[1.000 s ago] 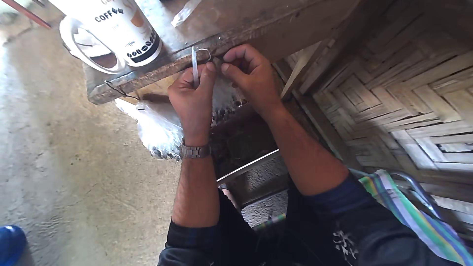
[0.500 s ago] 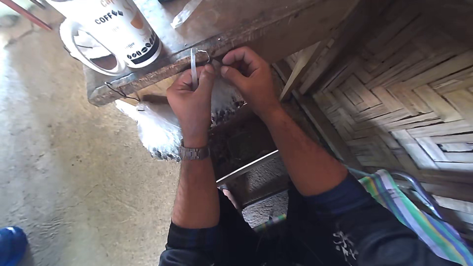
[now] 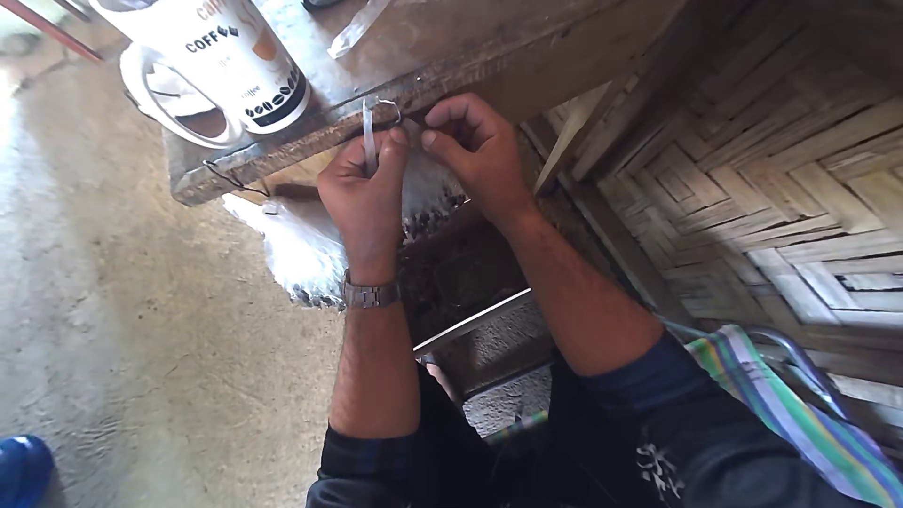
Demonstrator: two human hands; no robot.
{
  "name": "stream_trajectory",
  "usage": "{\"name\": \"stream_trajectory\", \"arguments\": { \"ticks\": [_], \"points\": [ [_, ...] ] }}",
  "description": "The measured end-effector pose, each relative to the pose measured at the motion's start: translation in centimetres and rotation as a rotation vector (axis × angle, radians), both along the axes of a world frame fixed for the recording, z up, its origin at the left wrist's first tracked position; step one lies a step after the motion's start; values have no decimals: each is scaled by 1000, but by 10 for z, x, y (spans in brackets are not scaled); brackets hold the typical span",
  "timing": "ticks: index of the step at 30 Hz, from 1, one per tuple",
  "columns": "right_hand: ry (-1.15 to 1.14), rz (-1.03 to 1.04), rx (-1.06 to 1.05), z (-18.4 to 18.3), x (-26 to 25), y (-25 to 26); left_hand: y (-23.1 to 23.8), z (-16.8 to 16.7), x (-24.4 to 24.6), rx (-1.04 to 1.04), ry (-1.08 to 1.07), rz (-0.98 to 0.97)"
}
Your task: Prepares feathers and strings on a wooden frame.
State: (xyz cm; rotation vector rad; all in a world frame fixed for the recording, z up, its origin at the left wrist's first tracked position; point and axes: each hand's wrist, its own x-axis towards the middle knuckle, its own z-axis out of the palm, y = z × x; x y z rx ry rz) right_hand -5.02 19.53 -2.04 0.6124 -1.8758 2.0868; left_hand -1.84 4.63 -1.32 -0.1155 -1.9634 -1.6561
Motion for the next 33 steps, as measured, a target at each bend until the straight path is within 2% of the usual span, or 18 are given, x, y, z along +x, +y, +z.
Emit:
{"name": "stream_trajectory", "arguments": {
  "ticks": [14, 33],
  "points": [
    [73, 33, -50, -5, -1, -2, -3, -2, 0, 10, -25, -2],
    [-18, 3, -19, -6, -1, -3, -1, 0, 0, 9, -38, 3]
  ]
}}
